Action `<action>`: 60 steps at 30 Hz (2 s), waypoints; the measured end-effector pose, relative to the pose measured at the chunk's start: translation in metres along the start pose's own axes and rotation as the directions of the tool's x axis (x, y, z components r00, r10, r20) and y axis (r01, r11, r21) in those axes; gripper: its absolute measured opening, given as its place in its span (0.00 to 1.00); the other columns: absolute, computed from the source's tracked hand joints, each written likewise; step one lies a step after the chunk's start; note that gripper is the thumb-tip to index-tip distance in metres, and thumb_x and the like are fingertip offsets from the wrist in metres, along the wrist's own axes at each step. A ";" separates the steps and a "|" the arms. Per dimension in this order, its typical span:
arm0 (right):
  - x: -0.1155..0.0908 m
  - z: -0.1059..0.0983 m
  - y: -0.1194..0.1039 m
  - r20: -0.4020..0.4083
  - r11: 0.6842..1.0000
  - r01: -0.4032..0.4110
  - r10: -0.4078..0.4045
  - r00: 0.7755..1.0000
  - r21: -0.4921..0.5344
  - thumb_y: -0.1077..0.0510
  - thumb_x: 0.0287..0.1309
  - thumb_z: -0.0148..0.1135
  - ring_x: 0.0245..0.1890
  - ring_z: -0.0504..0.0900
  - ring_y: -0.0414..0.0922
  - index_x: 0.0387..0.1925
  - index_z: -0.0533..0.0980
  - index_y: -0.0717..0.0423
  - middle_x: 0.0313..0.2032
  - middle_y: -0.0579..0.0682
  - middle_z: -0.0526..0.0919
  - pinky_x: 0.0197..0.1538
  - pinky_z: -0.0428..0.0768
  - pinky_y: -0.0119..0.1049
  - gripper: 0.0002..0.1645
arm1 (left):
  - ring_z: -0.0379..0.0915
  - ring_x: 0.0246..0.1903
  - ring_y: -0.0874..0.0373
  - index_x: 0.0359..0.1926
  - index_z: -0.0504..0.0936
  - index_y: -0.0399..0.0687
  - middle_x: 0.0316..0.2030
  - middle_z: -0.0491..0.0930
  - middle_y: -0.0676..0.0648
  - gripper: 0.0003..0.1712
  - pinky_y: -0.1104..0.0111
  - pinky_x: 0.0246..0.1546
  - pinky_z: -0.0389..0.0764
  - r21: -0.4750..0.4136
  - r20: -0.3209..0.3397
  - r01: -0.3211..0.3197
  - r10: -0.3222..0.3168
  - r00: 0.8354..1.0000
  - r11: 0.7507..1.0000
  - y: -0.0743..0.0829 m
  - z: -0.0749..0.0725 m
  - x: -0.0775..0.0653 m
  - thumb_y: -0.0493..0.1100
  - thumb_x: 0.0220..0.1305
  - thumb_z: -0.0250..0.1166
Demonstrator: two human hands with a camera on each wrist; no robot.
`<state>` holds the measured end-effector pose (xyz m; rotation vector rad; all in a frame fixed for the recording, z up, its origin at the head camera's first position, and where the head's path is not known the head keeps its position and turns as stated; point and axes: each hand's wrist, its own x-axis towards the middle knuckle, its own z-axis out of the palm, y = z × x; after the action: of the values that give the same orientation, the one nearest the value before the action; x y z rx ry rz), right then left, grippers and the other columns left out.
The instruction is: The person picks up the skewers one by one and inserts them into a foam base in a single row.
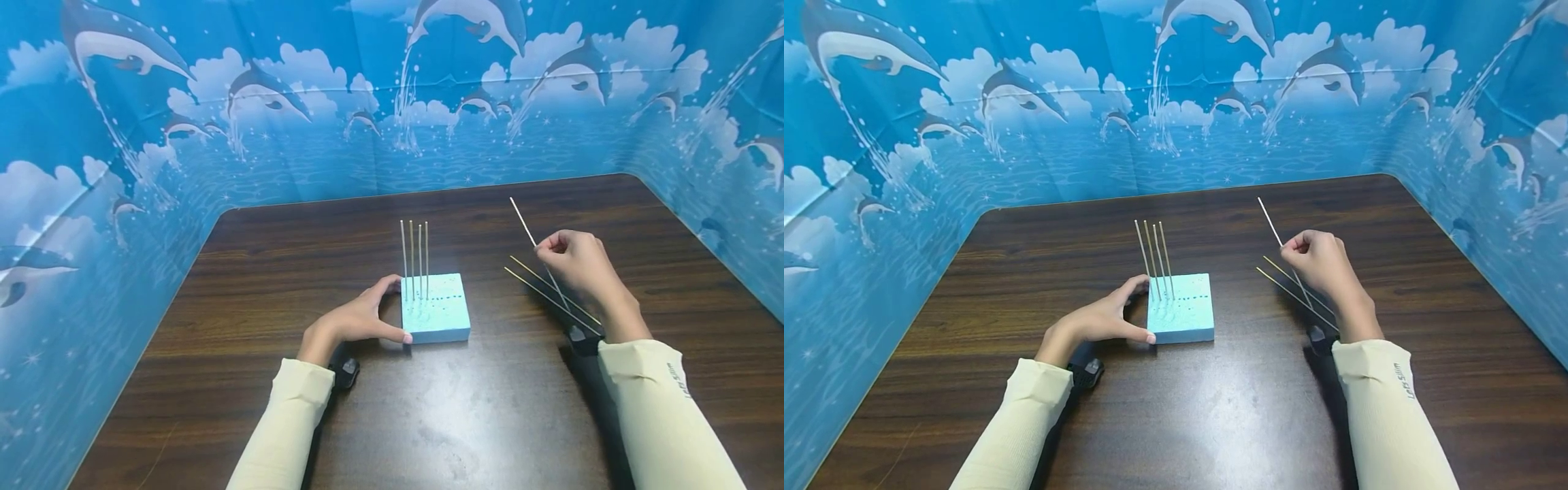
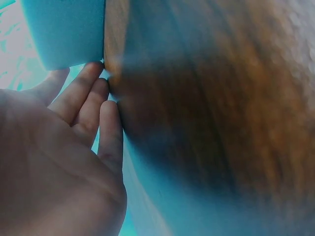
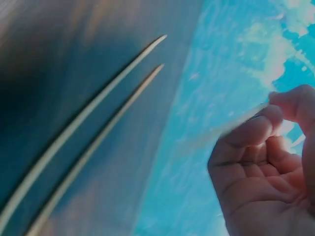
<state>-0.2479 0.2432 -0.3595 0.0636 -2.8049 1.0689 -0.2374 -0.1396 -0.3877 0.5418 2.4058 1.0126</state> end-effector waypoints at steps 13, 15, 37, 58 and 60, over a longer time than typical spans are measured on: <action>-0.005 0.014 -0.078 -0.142 0.941 0.189 -0.154 0.978 0.280 0.63 0.57 0.61 0.21 0.79 0.40 0.31 0.81 0.60 0.23 0.50 0.83 0.26 0.75 0.28 0.04 | 0.46 0.75 0.53 0.78 0.46 0.57 0.75 0.53 0.49 0.67 0.49 0.72 0.54 0.012 -0.007 -0.001 0.001 1.000 1.000 0.001 0.000 -0.001 0.62 0.45 0.78; -0.005 0.018 -0.085 -0.140 0.931 0.204 -0.169 0.976 0.304 0.64 0.57 0.61 0.22 0.80 0.41 0.30 0.80 0.60 0.23 0.50 0.83 0.24 0.75 0.29 0.03 | 0.46 0.75 0.53 0.78 0.46 0.57 0.75 0.53 0.49 0.67 0.49 0.72 0.54 0.011 -0.006 -0.004 0.004 1.000 1.000 0.002 0.000 -0.001 0.61 0.45 0.78; -0.012 0.061 -0.123 -0.024 0.903 0.244 -0.252 0.967 0.354 0.65 0.57 0.65 0.25 0.78 0.42 0.30 0.80 0.59 0.25 0.50 0.84 0.27 0.74 0.28 0.01 | 0.47 0.74 0.52 0.78 0.47 0.54 0.74 0.55 0.47 0.66 0.50 0.72 0.53 -0.001 -0.009 0.002 -0.002 1.000 1.000 0.002 0.001 -0.002 0.60 0.46 0.78; -0.017 0.070 -0.121 0.030 0.917 0.265 -0.287 0.957 0.299 0.62 0.56 0.63 0.24 0.78 0.44 0.31 0.80 0.58 0.24 0.48 0.82 0.27 0.74 0.33 0.02 | 0.48 0.74 0.54 0.77 0.48 0.55 0.74 0.56 0.48 0.65 0.51 0.73 0.52 -0.001 -0.019 -0.006 0.006 1.000 1.000 0.000 0.000 -0.001 0.60 0.44 0.78; -0.017 0.071 -0.120 0.032 0.916 0.271 -0.293 0.956 0.297 0.62 0.56 0.63 0.24 0.77 0.44 0.31 0.80 0.58 0.24 0.48 0.82 0.27 0.74 0.33 0.02 | 0.49 0.74 0.54 0.77 0.49 0.55 0.73 0.57 0.48 0.65 0.51 0.73 0.52 -0.002 -0.021 -0.007 0.007 1.000 1.000 0.000 0.000 -0.001 0.60 0.44 0.78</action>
<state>-0.2284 0.1061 -0.3357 0.5337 -2.5682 1.4131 -0.2363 -0.1397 -0.3876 0.5417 2.4229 1.0285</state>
